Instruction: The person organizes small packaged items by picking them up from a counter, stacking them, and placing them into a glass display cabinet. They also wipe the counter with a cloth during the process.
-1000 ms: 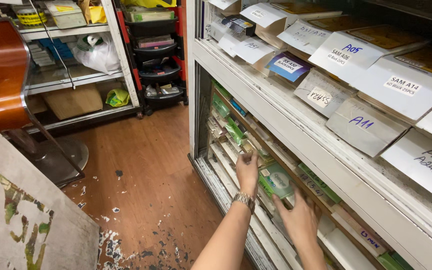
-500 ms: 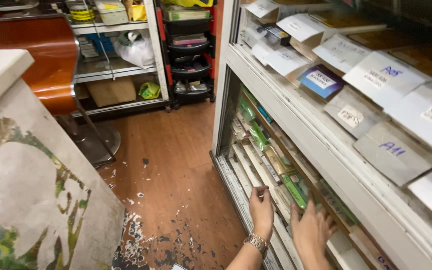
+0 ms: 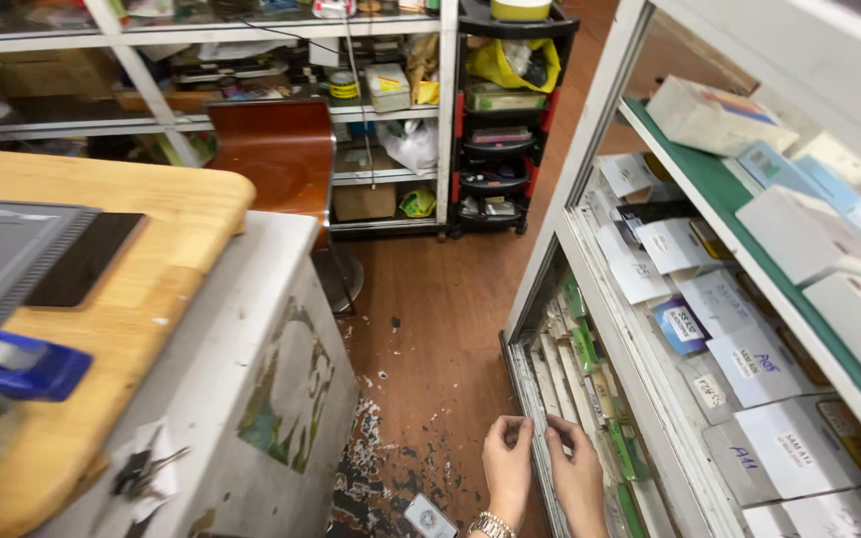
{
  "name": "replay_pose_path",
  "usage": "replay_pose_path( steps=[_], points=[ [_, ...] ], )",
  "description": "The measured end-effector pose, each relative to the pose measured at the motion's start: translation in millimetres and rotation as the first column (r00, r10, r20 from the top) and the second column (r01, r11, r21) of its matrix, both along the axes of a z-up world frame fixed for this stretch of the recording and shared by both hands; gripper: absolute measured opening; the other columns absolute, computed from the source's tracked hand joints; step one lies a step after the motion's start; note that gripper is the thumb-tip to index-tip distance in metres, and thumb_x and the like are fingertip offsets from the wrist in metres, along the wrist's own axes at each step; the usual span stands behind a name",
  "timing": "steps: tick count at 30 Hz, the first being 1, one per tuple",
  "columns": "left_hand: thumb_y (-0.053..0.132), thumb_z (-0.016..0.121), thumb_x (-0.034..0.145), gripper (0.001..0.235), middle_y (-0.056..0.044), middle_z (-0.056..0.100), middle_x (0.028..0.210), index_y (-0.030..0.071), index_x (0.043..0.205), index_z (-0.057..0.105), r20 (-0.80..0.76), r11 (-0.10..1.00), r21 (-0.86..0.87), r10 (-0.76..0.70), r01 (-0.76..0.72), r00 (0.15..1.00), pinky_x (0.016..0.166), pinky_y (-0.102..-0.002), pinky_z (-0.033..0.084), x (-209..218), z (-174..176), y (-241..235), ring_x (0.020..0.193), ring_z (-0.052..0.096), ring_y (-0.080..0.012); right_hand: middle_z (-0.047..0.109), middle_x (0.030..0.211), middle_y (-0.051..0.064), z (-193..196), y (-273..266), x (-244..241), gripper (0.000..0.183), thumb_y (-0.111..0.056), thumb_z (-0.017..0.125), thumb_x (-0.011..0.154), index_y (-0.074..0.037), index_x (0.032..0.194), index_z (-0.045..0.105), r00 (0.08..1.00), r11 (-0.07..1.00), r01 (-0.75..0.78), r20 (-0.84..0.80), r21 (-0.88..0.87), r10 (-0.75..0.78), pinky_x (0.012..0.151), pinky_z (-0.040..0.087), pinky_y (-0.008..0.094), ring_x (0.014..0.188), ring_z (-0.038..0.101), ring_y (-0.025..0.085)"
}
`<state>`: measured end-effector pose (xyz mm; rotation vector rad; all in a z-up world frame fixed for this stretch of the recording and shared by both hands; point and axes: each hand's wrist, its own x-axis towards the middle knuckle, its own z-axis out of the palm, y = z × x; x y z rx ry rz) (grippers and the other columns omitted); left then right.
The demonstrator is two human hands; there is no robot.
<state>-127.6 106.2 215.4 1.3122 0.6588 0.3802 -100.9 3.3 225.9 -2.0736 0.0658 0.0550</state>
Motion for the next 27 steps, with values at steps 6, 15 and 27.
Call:
replay_pose_path(
  steps=[6, 15, 27],
  points=[
    [0.026, 0.072, 0.092, 0.023, -0.006, 0.077, 0.083, 0.002, 0.092, 0.072, -0.073, 0.997, 0.03, 0.074, -0.072, 0.995, 0.073, -0.027, 0.055, -73.5, 142.9, 42.3, 0.076, 0.07, -0.0104, 0.077, 0.115, 0.01, 142.8, 45.1, -42.5, 0.03, -0.018, 0.061, 0.098, -0.007, 0.124, 0.073, 0.993, 0.982, -0.103, -0.039, 0.161, 0.111, 0.092, 0.051, 0.032, 0.107, 0.07, 0.019],
    [0.025, 0.072, 0.095, 0.024, -0.006, 0.075, 0.082, 0.002, 0.095, 0.072, -0.015, 0.975, 0.159, 0.161, -0.156, 0.987, 0.071, -0.029, 0.055, -207.0, 287.8, 103.3, 0.075, 0.069, -0.0127, 0.075, 0.115, 0.011, 255.5, 110.3, -152.9, 0.029, -0.016, 0.061, 0.101, -0.004, 0.125, 0.072, 0.947, 0.921, -0.288, -0.063, 0.263, 0.314, 0.091, 0.047, 0.03, 0.105, 0.063, 0.016],
    [0.021, 0.067, 0.097, 0.018, -0.006, 0.074, 0.087, 0.003, 0.097, 0.071, -0.04, 0.894, 0.11, 0.44, -0.434, 0.897, 0.074, -0.028, 0.053, -390.3, 358.0, 130.1, 0.079, 0.068, -0.0137, 0.073, 0.119, 0.011, 334.8, 169.0, -301.1, 0.028, -0.013, 0.057, 0.102, -0.002, 0.126, 0.067, 0.77, 0.735, -0.55, -0.098, 0.397, 0.63, 0.094, 0.052, 0.032, 0.11, 0.067, 0.016]
  ],
)
